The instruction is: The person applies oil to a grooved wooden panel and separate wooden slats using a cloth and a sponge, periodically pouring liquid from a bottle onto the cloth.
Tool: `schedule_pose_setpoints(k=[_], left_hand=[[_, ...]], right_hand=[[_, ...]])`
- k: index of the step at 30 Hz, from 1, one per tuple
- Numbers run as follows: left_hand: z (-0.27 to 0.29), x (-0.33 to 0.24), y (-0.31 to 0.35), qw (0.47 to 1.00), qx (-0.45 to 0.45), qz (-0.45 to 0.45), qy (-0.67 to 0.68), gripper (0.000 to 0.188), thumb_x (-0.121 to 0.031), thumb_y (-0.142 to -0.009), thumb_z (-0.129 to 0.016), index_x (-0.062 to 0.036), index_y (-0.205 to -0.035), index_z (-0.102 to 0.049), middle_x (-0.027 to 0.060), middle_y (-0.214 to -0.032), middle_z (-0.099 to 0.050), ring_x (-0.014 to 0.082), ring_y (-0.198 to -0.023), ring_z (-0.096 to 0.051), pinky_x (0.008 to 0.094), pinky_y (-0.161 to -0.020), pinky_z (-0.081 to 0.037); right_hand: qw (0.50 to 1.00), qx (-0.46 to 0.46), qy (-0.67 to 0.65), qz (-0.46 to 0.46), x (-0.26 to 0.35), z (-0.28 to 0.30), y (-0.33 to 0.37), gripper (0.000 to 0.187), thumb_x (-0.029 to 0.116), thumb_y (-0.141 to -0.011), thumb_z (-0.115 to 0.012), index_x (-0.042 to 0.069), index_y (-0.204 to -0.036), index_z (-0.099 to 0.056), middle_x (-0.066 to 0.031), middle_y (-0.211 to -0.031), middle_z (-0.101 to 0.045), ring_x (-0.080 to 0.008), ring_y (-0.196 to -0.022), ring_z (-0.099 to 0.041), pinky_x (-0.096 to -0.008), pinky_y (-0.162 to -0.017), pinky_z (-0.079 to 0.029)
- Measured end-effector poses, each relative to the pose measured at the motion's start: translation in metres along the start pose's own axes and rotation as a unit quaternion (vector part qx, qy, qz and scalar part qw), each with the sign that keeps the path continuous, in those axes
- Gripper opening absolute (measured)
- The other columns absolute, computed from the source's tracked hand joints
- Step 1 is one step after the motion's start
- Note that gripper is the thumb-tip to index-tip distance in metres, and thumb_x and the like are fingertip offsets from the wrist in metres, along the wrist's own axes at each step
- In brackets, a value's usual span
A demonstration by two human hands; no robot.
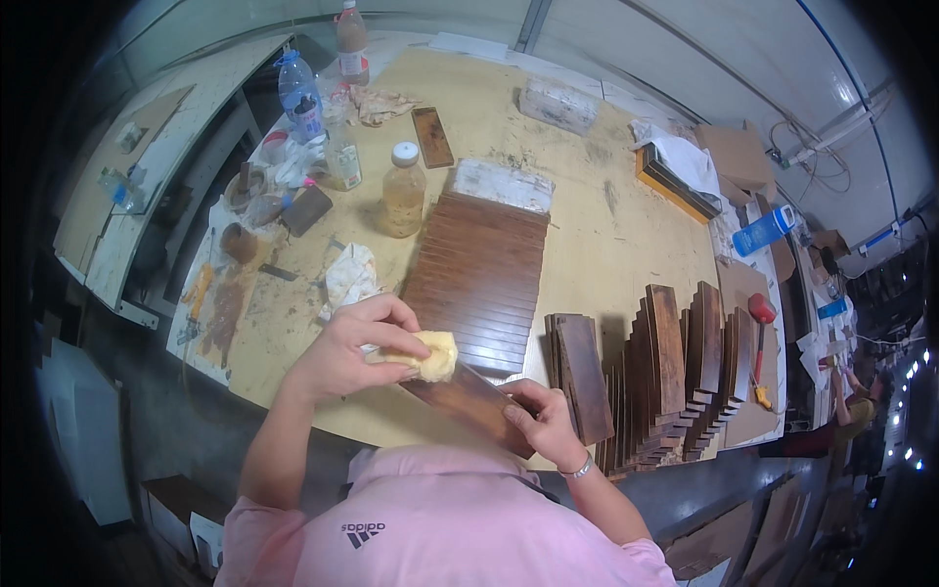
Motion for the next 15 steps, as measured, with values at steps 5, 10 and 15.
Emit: schedule_pose_setpoints(k=[5,10,15], left_hand=[[0.007,0.044,0.0,0.962,-0.247,0.041,-0.109,0.03,0.005,-0.069,-0.078,-0.0027,-0.098,-0.074,0.0072,-0.1,-0.064,0.0203,-0.095,-0.063,0.0303,-0.084,-0.049],[-0.035,0.02,0.009,0.971,-0.235,-0.004,-0.027,0.03,0.005,-0.07,-0.078,-0.0059,-0.098,-0.075,0.0066,-0.104,-0.063,0.02,-0.097,-0.062,0.0314,-0.086,-0.05],[-0.131,-0.025,0.013,0.982,-0.013,-0.174,-0.066,0.028,-0.008,-0.07,-0.085,-0.0146,-0.096,-0.078,0.0053,-0.102,-0.062,0.022,-0.093,-0.062,0.0445,-0.097,-0.048]], right_hand=[[0.986,-0.04,-0.156,-0.04,-0.01,-0.003,-0.003,0.023,0.004,-0.094,-0.062,0.0,-0.116,-0.064,-0.0033,-0.09,-0.065,-0.0086,-0.077,-0.058,-0.0244,-0.066,-0.048],[0.869,0.042,-0.455,-0.19,-0.007,-0.012,-0.016,0.029,0.023,-0.104,-0.047,0.004,-0.122,-0.058,-0.0072,-0.089,-0.06,-0.0151,-0.067,-0.055,-0.0267,-0.054,-0.046],[0.863,0.03,-0.456,-0.215,-0.001,-0.047,-0.024,0.03,0.026,-0.106,-0.043,0.004,-0.121,-0.058,-0.0087,-0.093,-0.062,-0.0165,-0.074,-0.061,-0.029,-0.06,-0.051]])
Point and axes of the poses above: each hand's wrist, its own y-axis away from the middle knuckle, its own z-axis out of the back of the hand, x = y × z, the point moved 1 cm from there along -y, towards the middle knuckle
